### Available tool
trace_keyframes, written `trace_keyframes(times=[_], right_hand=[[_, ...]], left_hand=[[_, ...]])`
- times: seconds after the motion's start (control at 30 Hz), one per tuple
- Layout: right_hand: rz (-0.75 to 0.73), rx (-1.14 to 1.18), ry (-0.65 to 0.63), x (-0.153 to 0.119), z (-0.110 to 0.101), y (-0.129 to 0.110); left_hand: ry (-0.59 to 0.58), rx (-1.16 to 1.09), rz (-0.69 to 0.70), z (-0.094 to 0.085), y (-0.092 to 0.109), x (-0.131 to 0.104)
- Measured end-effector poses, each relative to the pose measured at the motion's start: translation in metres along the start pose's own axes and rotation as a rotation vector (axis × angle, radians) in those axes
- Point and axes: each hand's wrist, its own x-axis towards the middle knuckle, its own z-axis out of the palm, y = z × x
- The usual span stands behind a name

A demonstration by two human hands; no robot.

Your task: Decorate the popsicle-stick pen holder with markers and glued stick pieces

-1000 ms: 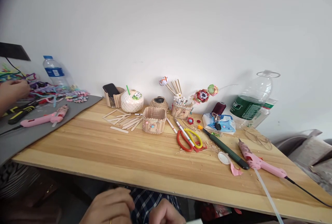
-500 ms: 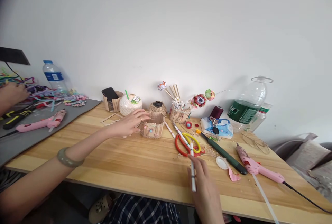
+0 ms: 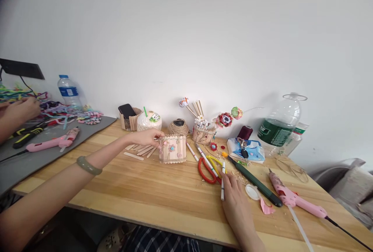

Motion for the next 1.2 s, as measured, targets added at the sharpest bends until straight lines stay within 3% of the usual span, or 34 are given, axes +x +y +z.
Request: trace_keyframes(times=[0.33,0.67,1.2], right_hand=[[-0.029,-0.008,0.034,-0.001,0.004,0.005],[-0.026,0.037,0.030,-0.001,0.003,0.004],[-0.014,0.114,0.039,0.000,-0.001,0.000]], left_hand=[[-0.024,-0.254,-0.067,0.001,0.015,-0.002],[-0.054,-0.385,-0.085,0.004,0.013,0.000],[-0.085,-0.387,-0.036,0.003,-0.003,-0.003]])
